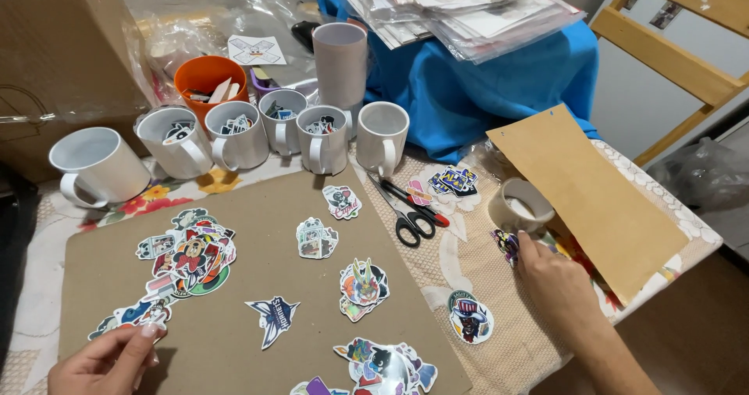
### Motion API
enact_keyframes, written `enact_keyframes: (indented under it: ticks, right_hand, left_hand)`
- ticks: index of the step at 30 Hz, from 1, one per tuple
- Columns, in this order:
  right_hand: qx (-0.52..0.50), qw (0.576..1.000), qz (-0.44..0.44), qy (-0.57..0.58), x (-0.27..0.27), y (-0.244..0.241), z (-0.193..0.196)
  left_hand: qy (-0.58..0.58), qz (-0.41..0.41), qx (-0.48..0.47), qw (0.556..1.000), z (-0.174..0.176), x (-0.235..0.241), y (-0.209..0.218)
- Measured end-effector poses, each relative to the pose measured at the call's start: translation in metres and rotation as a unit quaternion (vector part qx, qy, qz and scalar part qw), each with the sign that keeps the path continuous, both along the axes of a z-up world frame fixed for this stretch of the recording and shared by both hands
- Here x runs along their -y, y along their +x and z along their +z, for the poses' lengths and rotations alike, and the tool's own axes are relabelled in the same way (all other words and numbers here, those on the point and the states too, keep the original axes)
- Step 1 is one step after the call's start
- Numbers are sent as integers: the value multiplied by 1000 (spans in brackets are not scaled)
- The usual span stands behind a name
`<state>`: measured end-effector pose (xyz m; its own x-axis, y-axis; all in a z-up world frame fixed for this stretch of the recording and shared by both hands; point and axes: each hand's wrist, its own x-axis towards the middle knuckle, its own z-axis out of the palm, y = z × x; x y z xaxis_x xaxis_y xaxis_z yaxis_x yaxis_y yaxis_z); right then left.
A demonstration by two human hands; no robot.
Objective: The person is sorting through a large pile of various stickers and arranging them neatly on a brown board, likely for a production or packaging step.
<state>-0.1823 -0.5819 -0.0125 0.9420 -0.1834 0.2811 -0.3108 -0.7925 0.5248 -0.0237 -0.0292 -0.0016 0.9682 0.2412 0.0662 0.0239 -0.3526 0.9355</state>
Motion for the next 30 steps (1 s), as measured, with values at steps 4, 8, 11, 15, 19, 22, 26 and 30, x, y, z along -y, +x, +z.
enact_keyframes:
  ticks: [4,8,11,15,19,22,26,30]
  right_hand:
    - [-16,995,-12,96,14,-9,0]
    - [151,954,38,256,-32,-19,33]
    - [229,891,191,343,-107,-12,59]
    - [160,784,435,412,-230,8,100]
    - [189,784,483,340,-283,35,77]
    - [128,771,475,404,-267,29,62]
    - [126,795,250,538,-177,15,68]
    - [132,848,-112,500,-85,23,65]
  left_hand:
    - [-1,4,-16,1000,1,1,0]
    - [-120,-22,-37,992,5,0,-7]
    - [-468,-274,-88,835,-11,27,-17]
    - [-701,-486,-175,491,-32,113,-84]
    - [-714,-269,-236,602,80,165,-75]
    - [-642,83,-335,685,105,163,-93]
    - [-691,-159,-283,645,18,120,-71]
    - [-727,-403,-193,522,-13,85,-57]
